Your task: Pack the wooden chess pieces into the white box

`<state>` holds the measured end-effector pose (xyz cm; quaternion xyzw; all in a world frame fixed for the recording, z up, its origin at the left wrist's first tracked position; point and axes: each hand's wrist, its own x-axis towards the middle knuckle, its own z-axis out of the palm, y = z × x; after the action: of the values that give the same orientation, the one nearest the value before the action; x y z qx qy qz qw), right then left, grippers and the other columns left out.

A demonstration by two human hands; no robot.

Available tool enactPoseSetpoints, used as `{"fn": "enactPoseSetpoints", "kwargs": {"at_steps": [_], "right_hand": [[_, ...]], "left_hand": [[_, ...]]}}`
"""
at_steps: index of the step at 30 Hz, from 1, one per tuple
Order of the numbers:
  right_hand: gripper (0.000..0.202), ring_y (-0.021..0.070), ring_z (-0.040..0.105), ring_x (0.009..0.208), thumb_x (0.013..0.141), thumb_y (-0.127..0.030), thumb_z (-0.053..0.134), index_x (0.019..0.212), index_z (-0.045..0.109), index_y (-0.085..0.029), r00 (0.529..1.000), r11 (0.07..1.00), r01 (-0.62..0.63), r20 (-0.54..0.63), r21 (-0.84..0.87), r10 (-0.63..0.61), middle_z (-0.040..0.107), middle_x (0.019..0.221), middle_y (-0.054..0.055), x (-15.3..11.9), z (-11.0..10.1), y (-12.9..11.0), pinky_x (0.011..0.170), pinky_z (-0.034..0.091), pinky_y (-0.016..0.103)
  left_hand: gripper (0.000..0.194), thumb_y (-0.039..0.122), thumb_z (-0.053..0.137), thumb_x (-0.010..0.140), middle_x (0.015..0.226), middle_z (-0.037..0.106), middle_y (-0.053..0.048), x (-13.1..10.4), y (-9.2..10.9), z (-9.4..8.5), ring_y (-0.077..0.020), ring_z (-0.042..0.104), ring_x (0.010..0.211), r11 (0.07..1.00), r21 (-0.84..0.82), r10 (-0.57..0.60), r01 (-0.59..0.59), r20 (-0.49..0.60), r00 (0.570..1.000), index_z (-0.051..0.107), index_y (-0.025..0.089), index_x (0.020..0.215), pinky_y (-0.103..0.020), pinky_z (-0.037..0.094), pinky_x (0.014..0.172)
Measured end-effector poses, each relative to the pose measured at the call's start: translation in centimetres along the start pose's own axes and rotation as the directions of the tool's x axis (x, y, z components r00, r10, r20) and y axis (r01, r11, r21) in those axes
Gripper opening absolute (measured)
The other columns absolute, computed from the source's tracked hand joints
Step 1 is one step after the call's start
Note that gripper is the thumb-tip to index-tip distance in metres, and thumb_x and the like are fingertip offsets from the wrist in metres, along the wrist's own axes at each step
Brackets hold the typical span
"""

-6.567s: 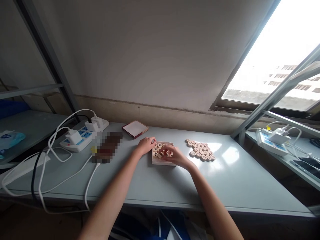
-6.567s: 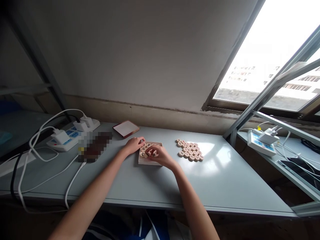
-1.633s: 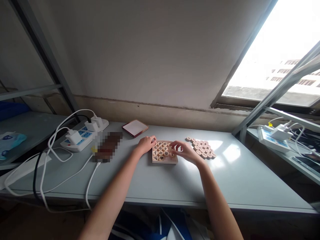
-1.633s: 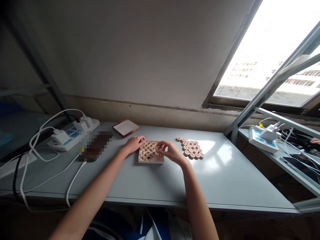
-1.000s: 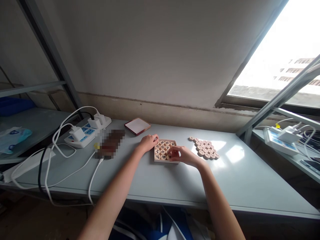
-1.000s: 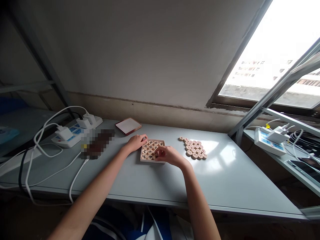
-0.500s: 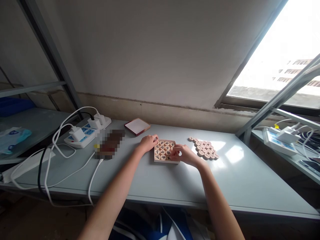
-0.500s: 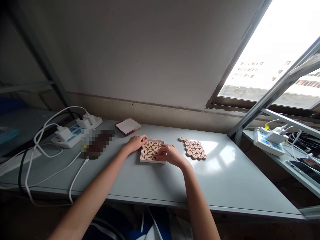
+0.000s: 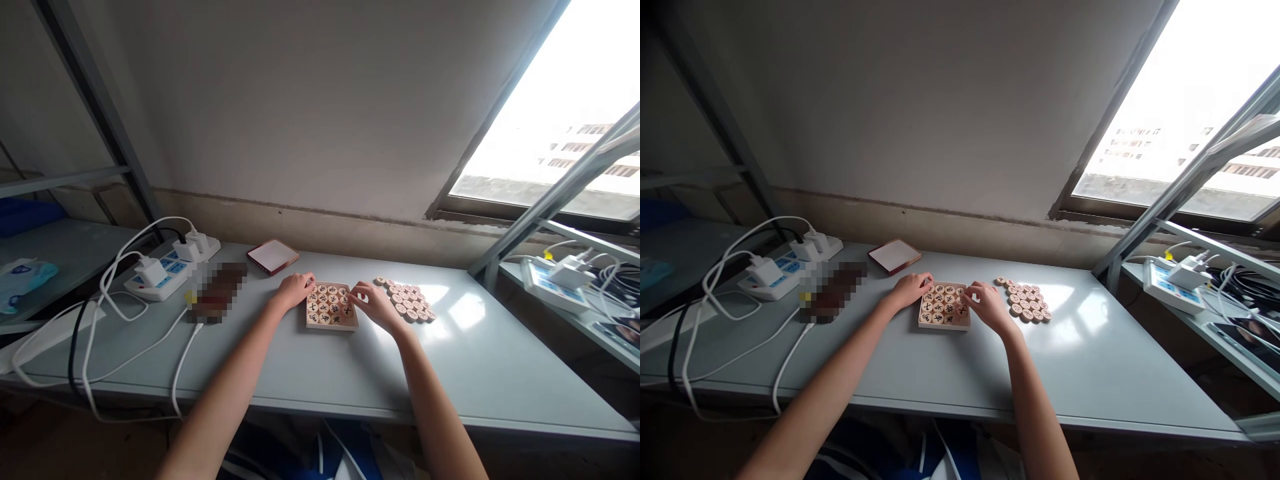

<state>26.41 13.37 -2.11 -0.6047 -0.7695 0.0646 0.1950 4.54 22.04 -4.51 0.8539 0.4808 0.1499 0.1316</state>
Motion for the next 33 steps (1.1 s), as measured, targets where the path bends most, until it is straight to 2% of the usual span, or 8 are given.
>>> {"fn": "enactPoseSetpoints", "kwargs": {"at_steps": [3,5,8,10,13,18,28,33], "right_hand": [[0.031,0.0237,0.048,0.105,0.088,-0.04,0.038,0.103,0.06,-0.023,0.965,0.963,-0.185,-0.222,-0.198,0.14,0.057,0.112,0.007,0.2,0.9,1.9,0.088,0.035,0.04],[0.039,0.0273,0.036,0.121,0.089,-0.039,0.036,0.12,0.05,-0.021,0.931,0.901,-0.31,-0.289,-0.303,0.223,0.046,0.13,0.011,0.2,1.7,3.3,0.096,0.027,0.048],[0.053,0.0273,0.017,0.133,0.09,-0.04,0.03,0.135,0.033,-0.012,0.912,0.828,-0.405,-0.232,-0.388,0.337,0.027,0.144,0.014,0.1,2.7,4.9,0.102,0.015,0.055],[0.054,0.0268,0.014,0.134,0.091,-0.04,0.027,0.136,0.03,-0.011,0.912,0.816,-0.409,-0.157,-0.408,0.379,0.027,0.144,0.015,-0.1,2.9,5.3,0.103,0.01,0.056],[0.046,0.0281,0.028,0.128,0.09,-0.037,0.031,0.13,0.041,-0.016,0.935,0.843,-0.352,-0.126,-0.407,0.33,0.041,0.135,0.013,-0.3,2.4,5.0,0.103,0.011,0.056],[0.03,0.0224,0.054,0.091,0.088,-0.027,0.038,0.105,0.061,-0.018,0.969,0.896,-0.247,-0.107,-0.368,0.223,0.058,0.103,0.012,-0.5,0.8,3.7,0.089,0.032,0.042],[0.022,0.019,0.056,0.084,0.081,-0.023,0.049,0.094,0.065,-0.015,0.968,0.964,-0.252,-0.016,-0.084,0.251,0.06,0.1,0.01,-0.4,0.5,4.1,0.075,0.04,0.029],[0.026,0.016,0.057,0.074,0.08,-0.04,0.051,0.092,0.064,-0.021,0.981,0.972,-0.19,-0.023,0.138,0.195,0.064,0.093,0.005,-0.5,-0.9,2.5,0.067,0.042,0.028]], "left_hand": [[0.025,0.034,0.038,0.088,0.079,0.065,-0.004,0.0,0.0,0.0,-0.0203,0.061,0.075,1.0,-0.007,-0.007,0.007,0.011,1.0,0.058,0.022,0.096,-0.025,0.04,0.061],[0.025,0.034,0.037,0.088,0.08,0.066,-0.004,0.0,0.0,0.0,-0.0201,0.061,0.075,1.0,-0.011,-0.012,0.012,0.016,1.0,0.058,0.022,0.096,-0.025,0.04,0.062],[0.024,0.033,0.038,0.087,0.085,0.066,-0.004,0.0,0.1,0.0,-0.0205,0.061,0.078,1.0,-0.009,-0.013,0.013,0.018,1.0,0.058,0.023,0.097,-0.025,0.041,0.063],[0.025,0.033,0.038,0.088,0.085,0.066,-0.005,0.0,0.2,-0.1,-0.0206,0.061,0.079,1.0,-0.005,-0.015,0.015,0.022,1.0,0.058,0.023,0.098,-0.025,0.041,0.064],[0.026,0.033,0.037,0.088,0.083,0.066,-0.005,-0.1,0.2,-0.1,-0.0203,0.061,0.078,1.0,-0.003,-0.016,0.016,0.02,1.0,0.058,0.022,0.098,-0.025,0.041,0.063],[0.026,0.034,0.036,0.088,0.08,0.066,-0.005,-0.1,0.0,0.1,-0.0207,0.061,0.076,1.0,0.005,-0.001,0.001,0.004,1.0,0.058,0.022,0.096,-0.025,0.04,0.061],[0.026,0.034,0.036,0.088,0.081,0.066,-0.004,-0.1,0.1,-0.1,-0.0195,0.061,0.076,1.0,-0.002,-0.004,0.004,0.025,1.0,0.057,0.022,0.098,-0.024,0.04,0.062],[0.025,0.034,0.037,0.088,0.082,0.066,-0.004,0.0,0.2,-0.1,-0.0198,0.061,0.076,1.0,0.006,-0.002,0.002,0.018,1.0,0.057,0.022,0.098,-0.024,0.04,0.061]]}}
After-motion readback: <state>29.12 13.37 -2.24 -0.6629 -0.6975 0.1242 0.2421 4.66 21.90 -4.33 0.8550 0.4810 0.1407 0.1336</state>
